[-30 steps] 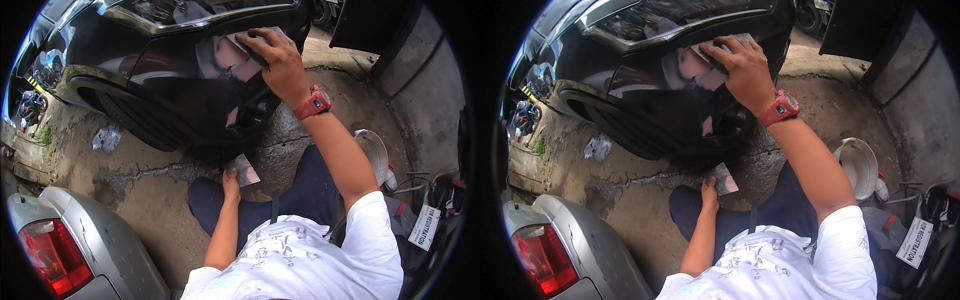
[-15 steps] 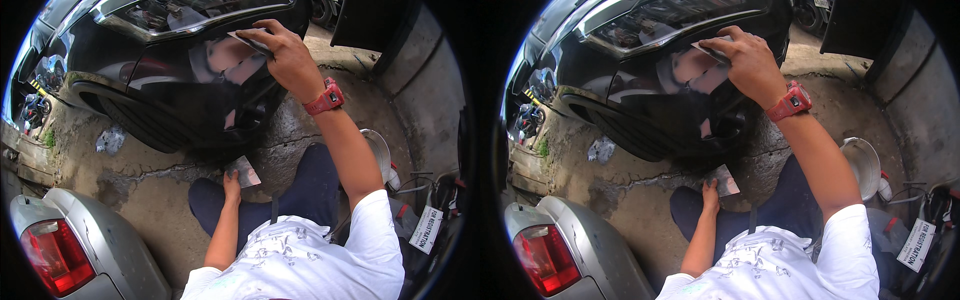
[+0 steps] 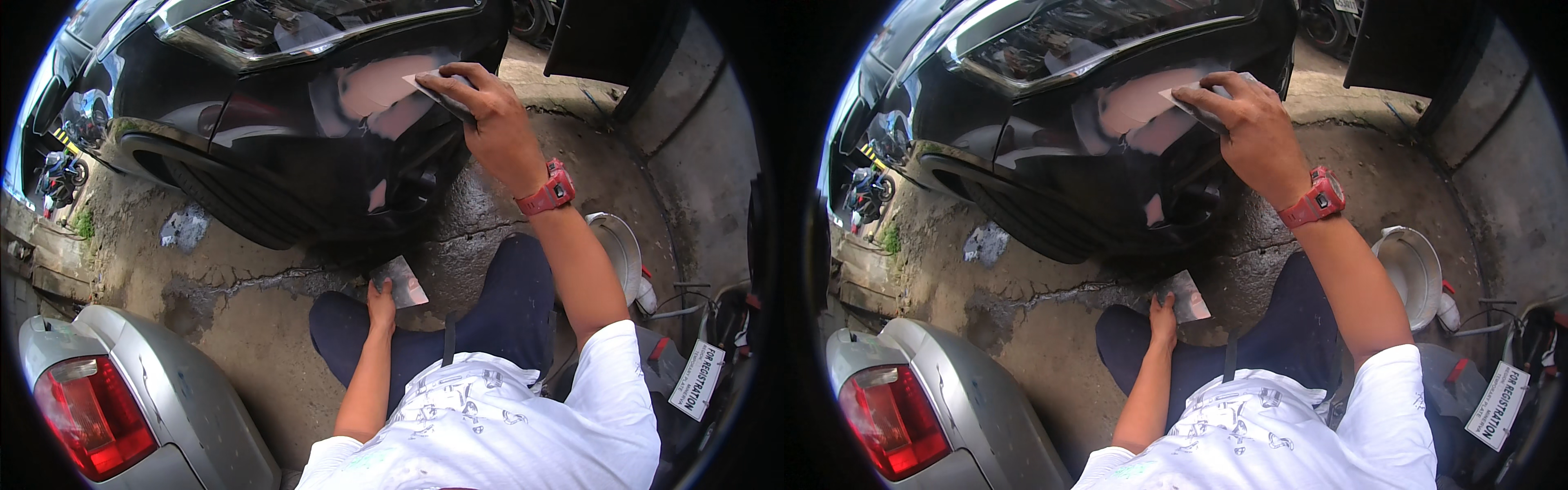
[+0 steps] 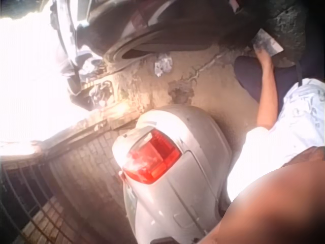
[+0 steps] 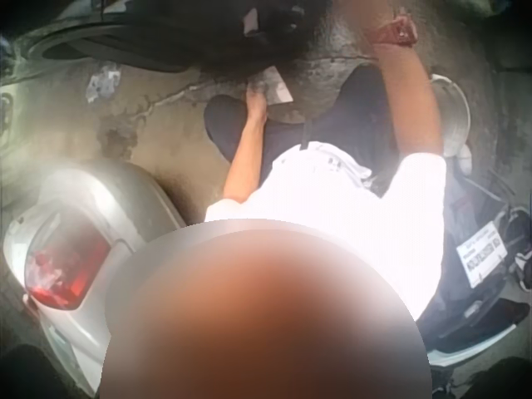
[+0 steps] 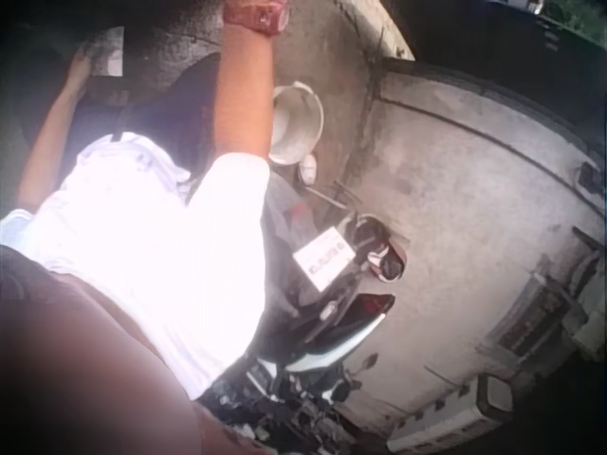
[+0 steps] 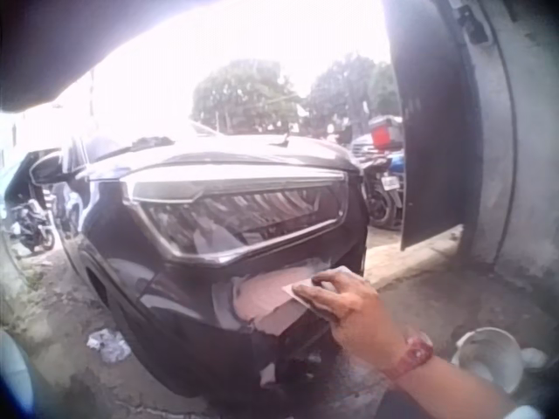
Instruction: The person sands a damaged area on the front bumper of a black car using sandpaper. They switch between two pieces of sandpaper and work on the lower front section of the bumper.
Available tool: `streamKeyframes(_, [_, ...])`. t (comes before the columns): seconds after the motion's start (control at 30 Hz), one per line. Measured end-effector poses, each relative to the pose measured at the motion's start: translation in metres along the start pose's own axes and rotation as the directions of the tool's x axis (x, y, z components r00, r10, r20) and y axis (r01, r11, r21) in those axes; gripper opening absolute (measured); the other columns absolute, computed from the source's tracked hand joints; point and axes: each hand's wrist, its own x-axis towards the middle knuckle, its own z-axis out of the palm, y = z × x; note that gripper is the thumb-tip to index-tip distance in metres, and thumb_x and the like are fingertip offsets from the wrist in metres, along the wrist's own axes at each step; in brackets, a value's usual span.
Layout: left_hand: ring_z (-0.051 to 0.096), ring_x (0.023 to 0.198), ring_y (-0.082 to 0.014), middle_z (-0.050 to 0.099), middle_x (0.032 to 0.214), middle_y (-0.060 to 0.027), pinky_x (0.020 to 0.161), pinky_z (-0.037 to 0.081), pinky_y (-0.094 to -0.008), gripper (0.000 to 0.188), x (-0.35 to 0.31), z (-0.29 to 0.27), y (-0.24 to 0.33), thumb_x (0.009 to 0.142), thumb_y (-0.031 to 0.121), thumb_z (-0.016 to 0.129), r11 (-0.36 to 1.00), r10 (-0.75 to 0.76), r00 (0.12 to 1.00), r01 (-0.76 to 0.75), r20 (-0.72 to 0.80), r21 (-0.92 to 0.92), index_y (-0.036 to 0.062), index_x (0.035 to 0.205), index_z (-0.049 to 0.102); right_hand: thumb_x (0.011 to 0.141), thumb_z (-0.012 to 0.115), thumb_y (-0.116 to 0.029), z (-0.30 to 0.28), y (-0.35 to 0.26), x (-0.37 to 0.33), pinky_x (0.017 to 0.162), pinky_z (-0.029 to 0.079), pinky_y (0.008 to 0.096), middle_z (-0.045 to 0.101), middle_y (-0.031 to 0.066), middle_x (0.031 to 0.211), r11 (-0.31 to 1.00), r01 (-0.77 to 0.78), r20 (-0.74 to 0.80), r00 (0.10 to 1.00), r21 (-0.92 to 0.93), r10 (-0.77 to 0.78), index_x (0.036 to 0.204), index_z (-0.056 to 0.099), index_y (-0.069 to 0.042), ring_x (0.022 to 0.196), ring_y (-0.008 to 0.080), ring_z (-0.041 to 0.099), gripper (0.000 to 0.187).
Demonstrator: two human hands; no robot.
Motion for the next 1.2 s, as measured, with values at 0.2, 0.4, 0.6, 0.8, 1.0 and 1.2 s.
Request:
streamKeyframes(0.2, [0.059,0.146,-0.0328,0.06,0.159,-0.0253,0.122,0.043,-0.0394,0.068,-0.003,0.002,0.001,0.113,0.029,0.064,0.997,-0.007,0.999,0.01,-0.045,0.073,-0.0089,0.165,0.042,0.083,0.062,0.015,0.025,0.024,0.026,0.117,0.049,0.0474,0.071,0.0075,0.14,0.999,0.05,-0.036,0.998,-0.016,-0.051,0.145,0.075,-0.03,0.13,0.0346,0.067,0.077])
streamKeyframes(0.4, [0.057,0.149,-0.0352,0.058,0.161,-0.0278,0.124,0.042,-0.0395,0.072,-0.001,0.0,-0.003,0.111,0.03,0.066,0.987,0.021,0.999,-0.016,-0.029,0.161,-0.0109,0.165,0.042,0.084,0.064,0.014,0.036,0.005,-0.005,0.121,0.046,0.0474,0.071,0.0071,0.144,0.999,0.039,-0.059,0.998,-0.008,-0.039,0.147,0.074,-0.03,0.134,0.034,0.066,0.077])
streamKeyframes(0.6, [0.054,0.153,-0.0378,0.055,0.163,-0.0304,0.126,0.04,-0.04,0.074,0.009,-0.001,-0.012,0.11,0.031,0.067,0.984,0.054,0.999,-0.052,-0.004,0.169,-0.0123,0.165,0.042,0.085,0.063,0.013,0.004,0.022,-0.009,0.123,0.044,0.0513,0.073,0.005,0.14,1.0,0.011,-0.021,1.0,0.026,-0.01,0.144,0.075,-0.028,0.132,0.0313,0.067,0.073])
streamKeyframes(0.8, [0.049,0.157,-0.0389,0.051,0.166,-0.0317,0.128,0.037,-0.0407,0.076,0.011,-0.003,-0.02,0.11,0.033,0.067,0.971,0.038,0.999,-0.032,-0.019,0.238,-0.0126,0.165,0.04,0.08,0.059,0.014,0.014,0.033,0.033,0.115,0.05,0.0448,0.074,0.0071,0.14,0.998,0.062,-0.049,0.997,-0.029,-0.063,0.137,0.079,-0.019,0.131,0.0321,0.067,0.069])
streamKeyframes(1.0, [0.048,0.157,-0.039,0.051,0.167,-0.0315,0.129,0.037,-0.0409,0.078,0.006,-0.002,-0.017,0.11,0.034,0.067,0.979,0.029,1.0,-0.026,-0.012,0.203,-0.0125,0.166,0.039,0.08,0.063,0.014,0.027,-0.005,0.006,0.118,0.048,0.0484,0.072,0.0067,0.139,0.998,0.054,-0.022,0.998,0.016,-0.053,0.14,0.077,-0.02,0.131,0.0332,0.067,0.071])
streamKeyframes(1.2, [0.049,0.157,-0.0391,0.051,0.167,-0.0316,0.129,0.037,-0.0412,0.076,0.007,0.0,-0.012,0.111,0.033,0.066,0.982,0.036,0.999,-0.036,0.004,0.188,-0.0129,0.166,0.039,0.084,0.065,0.011,-0.001,0.013,-0.013,0.12,0.047,0.0488,0.072,0.0049,0.14,1.0,0.015,0.061,0.998,0.007,-0.015,0.139,0.077,-0.023,0.132,0.0339,0.067,0.066])
